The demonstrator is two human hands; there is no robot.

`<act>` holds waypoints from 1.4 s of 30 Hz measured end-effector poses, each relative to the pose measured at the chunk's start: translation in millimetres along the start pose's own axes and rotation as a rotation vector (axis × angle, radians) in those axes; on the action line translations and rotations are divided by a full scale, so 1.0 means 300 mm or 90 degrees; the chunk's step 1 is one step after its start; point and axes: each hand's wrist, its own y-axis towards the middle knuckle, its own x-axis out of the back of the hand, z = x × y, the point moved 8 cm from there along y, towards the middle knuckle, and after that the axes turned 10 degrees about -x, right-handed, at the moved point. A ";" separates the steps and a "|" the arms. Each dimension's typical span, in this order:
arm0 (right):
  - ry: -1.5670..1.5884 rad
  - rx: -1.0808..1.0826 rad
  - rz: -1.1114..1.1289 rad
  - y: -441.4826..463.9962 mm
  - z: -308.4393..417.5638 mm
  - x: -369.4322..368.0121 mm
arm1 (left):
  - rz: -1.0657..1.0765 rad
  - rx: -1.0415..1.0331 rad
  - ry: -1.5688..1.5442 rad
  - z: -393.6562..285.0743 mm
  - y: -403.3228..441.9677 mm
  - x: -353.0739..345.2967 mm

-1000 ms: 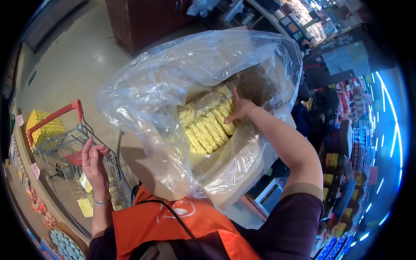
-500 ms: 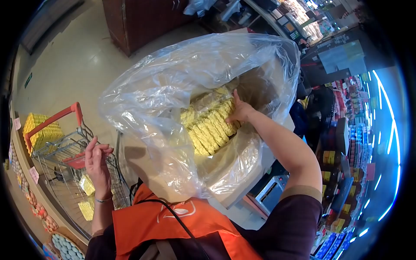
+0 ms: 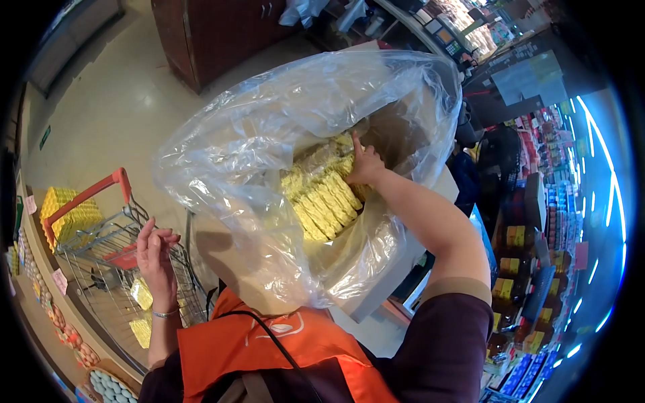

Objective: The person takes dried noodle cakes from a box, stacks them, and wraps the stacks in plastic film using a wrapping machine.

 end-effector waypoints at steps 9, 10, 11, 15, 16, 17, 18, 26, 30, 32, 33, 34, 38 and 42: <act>0.129 0.042 -0.081 -0.190 -0.065 0.278 | 0.034 -0.089 -0.023 -0.105 0.068 -0.006; 0.162 0.066 -0.129 -0.234 -0.079 0.335 | 0.045 -0.106 -0.031 -0.131 0.083 -0.027; 0.196 0.089 -0.179 -0.286 -0.096 0.394 | 0.055 -0.126 -0.037 -0.160 0.096 -0.057; 0.385 0.246 -0.305 -0.571 -0.136 0.627 | 0.190 -0.193 -0.084 -0.300 0.107 -0.282; 0.412 0.259 -0.328 -0.643 -0.155 0.667 | 0.237 -0.166 -0.122 -0.317 0.097 -0.355; 0.438 0.270 -0.354 -0.719 -0.177 0.700 | 0.286 -0.138 -0.162 -0.334 0.082 -0.432; 0.464 0.275 -0.383 -0.781 -0.206 0.713 | 0.340 -0.108 -0.202 -0.356 0.057 -0.517; 0.405 0.260 -0.779 -1.207 -0.570 0.598 | 0.692 0.308 -0.147 -0.323 -0.365 -1.250; 0.248 0.130 -0.885 -1.339 -0.792 0.410 | 0.830 0.447 -0.106 -0.177 -0.675 -1.593; 0.197 0.113 -0.899 -1.348 -0.918 0.290 | 0.913 0.464 -0.111 -0.113 -0.860 -1.741; 0.145 0.084 -0.894 -1.344 -0.982 0.227 | 0.971 0.483 -0.105 -0.045 -0.945 -1.813; 0.095 0.058 -0.886 -1.335 -1.044 0.160 | 1.016 0.476 -0.090 -0.006 -1.033 -1.867; 0.081 0.038 -0.887 -1.258 -1.314 -0.102 | 0.977 0.543 -0.091 0.205 -1.354 -2.078; -0.002 0.020 -0.849 -1.189 -1.518 -0.267 | 0.885 0.612 -0.160 0.444 -1.583 -2.251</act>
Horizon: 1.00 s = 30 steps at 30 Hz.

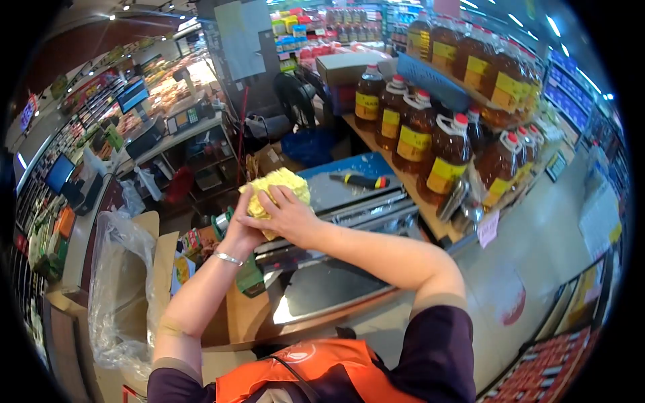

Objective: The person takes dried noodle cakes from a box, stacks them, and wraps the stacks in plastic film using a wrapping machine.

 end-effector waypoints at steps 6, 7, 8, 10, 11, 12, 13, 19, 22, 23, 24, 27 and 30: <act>0.079 -0.046 0.055 -0.154 -0.230 -0.107 | -0.069 -0.002 0.040 0.175 0.244 0.036; 0.173 -0.084 0.150 -0.169 -0.266 -0.093 | -0.093 -0.032 0.097 0.184 0.283 0.073; 0.254 -0.124 0.121 -0.188 -0.320 -0.056 | -0.076 -0.022 0.083 0.199 0.323 0.098; 0.290 -0.298 0.015 -0.243 -0.518 -0.026 | -0.069 -0.055 0.096 0.199 0.377 0.136; 0.288 -0.385 -0.018 -0.298 -0.620 -0.057 | -0.059 -0.071 0.089 0.192 0.388 0.139; 0.245 -0.443 0.055 -0.354 -0.697 -0.099 | -0.046 -0.088 0.083 0.186 0.398 0.140; 0.173 -0.440 0.101 -0.419 -0.742 -0.162 | -0.073 -0.080 0.118 0.197 0.415 0.169; 0.189 -0.545 0.327 -0.644 -0.933 -0.370 | -0.012 -0.007 0.109 0.288 0.493 0.094; 0.165 -0.559 0.257 -0.665 -1.003 -0.350 | 0.013 0.024 0.100 0.348 0.550 0.065; 0.155 -0.572 0.257 -0.674 -1.021 -0.343 | 0.022 0.030 0.094 0.366 0.570 0.053; 0.188 -0.603 0.236 -0.672 -1.035 -0.337 | 0.030 0.034 0.088 0.376 0.578 0.024; 0.415 -0.730 0.178 -0.652 -1.046 -0.352 | 0.031 0.046 0.148 0.374 0.605 -0.012; 0.926 -0.925 0.185 -0.621 -0.941 -0.412 | 0.026 0.069 0.216 0.387 0.644 0.021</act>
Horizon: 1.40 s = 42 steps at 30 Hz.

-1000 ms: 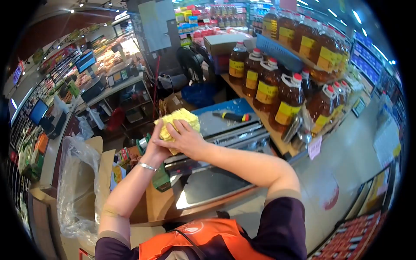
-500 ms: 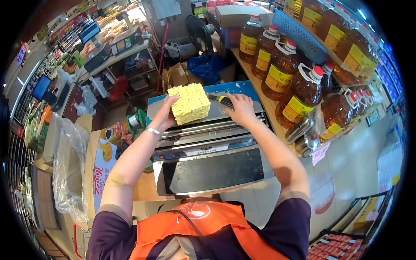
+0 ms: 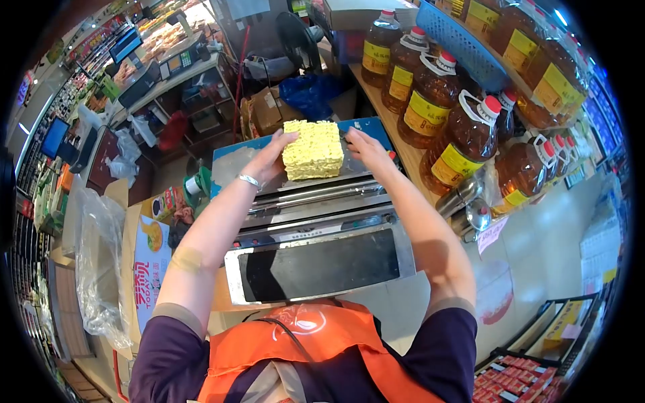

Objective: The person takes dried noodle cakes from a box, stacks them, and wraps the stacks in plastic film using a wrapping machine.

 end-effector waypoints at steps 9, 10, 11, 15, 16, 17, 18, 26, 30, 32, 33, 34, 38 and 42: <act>0.130 -0.105 0.162 0.026 -0.011 -0.149 | -0.086 0.115 0.321 -0.131 -0.081 0.008; 0.149 -0.120 0.170 0.036 -0.019 -0.155 | -0.042 0.118 0.266 -0.129 -0.092 -0.015; 0.181 -0.124 0.182 0.043 -0.020 -0.163 | -0.063 0.105 0.215 -0.118 -0.113 -0.034; 0.227 -0.152 0.222 0.054 -0.027 -0.200 | -0.110 0.105 0.136 -0.082 -0.130 -0.079; 0.219 -0.159 0.230 0.053 -0.032 -0.202 | -0.105 0.109 0.128 -0.074 -0.136 -0.086; 0.236 -0.175 0.239 0.047 -0.035 -0.200 | -0.100 0.110 0.121 -0.071 -0.140 -0.087; 0.230 -0.182 0.245 0.038 -0.030 -0.200 | -0.095 0.111 0.114 -0.068 -0.142 -0.087; 0.216 -0.184 0.233 -0.014 0.007 -0.208 | -0.087 0.102 0.156 -0.077 -0.157 -0.097; 0.202 -0.199 0.238 0.035 -0.035 -0.188 | -0.083 0.114 0.161 -0.056 -0.147 -0.076; 0.190 -0.192 0.214 0.051 -0.059 -0.165 | -0.074 0.100 0.113 -0.068 -0.170 -0.104; 0.177 -0.151 0.204 0.048 -0.059 -0.160 | -0.058 0.088 0.088 -0.054 -0.167 -0.104; 0.141 -0.164 0.177 0.027 -0.062 -0.147 | -0.028 0.077 0.034 -0.045 -0.172 -0.116; 0.054 -0.037 0.081 0.009 0.043 -0.110 | 0.016 -0.145 0.332 -0.251 -0.372 -0.148; -0.118 0.187 -0.037 -0.017 0.205 -0.073 | -0.017 -0.253 0.491 -0.455 -0.707 -0.074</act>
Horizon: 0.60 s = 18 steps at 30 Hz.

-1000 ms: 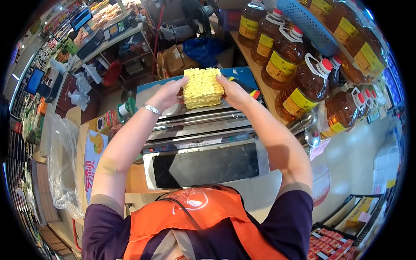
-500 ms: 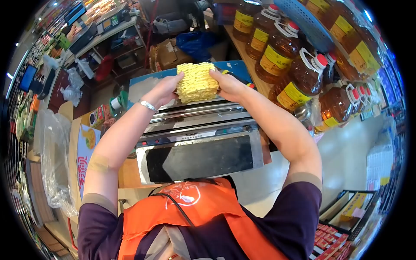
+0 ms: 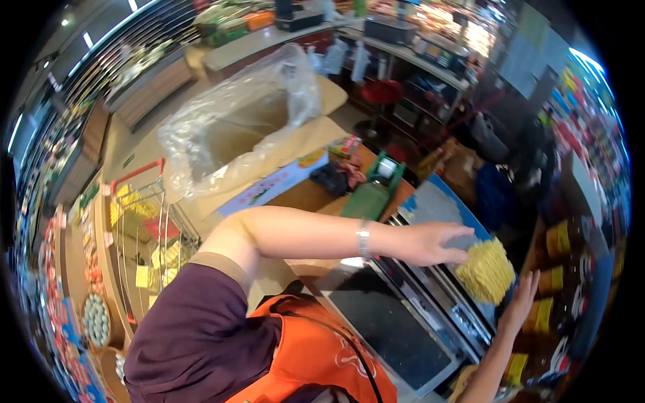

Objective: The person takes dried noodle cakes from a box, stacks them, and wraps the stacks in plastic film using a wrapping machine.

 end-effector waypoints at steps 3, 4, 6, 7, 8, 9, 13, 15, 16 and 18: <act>-0.063 0.095 0.073 -0.010 0.142 -0.133 | -0.108 -0.061 0.029 -0.122 -0.270 0.321; -0.072 0.112 0.087 -0.015 0.177 -0.194 | -0.173 -0.066 0.086 -0.179 -0.380 0.455; -0.081 0.108 0.173 -0.032 0.253 -0.360 | -0.361 0.043 0.106 -0.188 -0.633 0.693; -0.053 0.121 0.200 -0.062 0.304 -0.470 | -0.408 0.026 0.287 -0.188 -0.768 0.800; -0.086 0.153 0.228 -0.112 0.380 -0.592 | -0.433 0.097 0.387 -0.166 -0.900 0.867; -0.101 0.179 0.262 -0.159 0.449 -0.718 | -0.429 0.174 0.486 -0.145 -1.019 0.903; -0.112 0.335 0.471 -0.380 0.705 -1.262 | -0.288 0.293 0.600 0.047 -1.347 0.881; -0.151 0.392 0.598 -0.526 0.817 -1.561 | -0.256 0.286 0.528 0.110 -1.404 0.826; -0.198 0.426 0.677 -0.597 0.859 -1.714 | -0.267 0.317 0.540 0.106 -1.421 0.819; -0.310 0.450 0.801 -0.688 0.849 -2.013 | -0.285 0.239 0.616 0.109 -1.430 0.806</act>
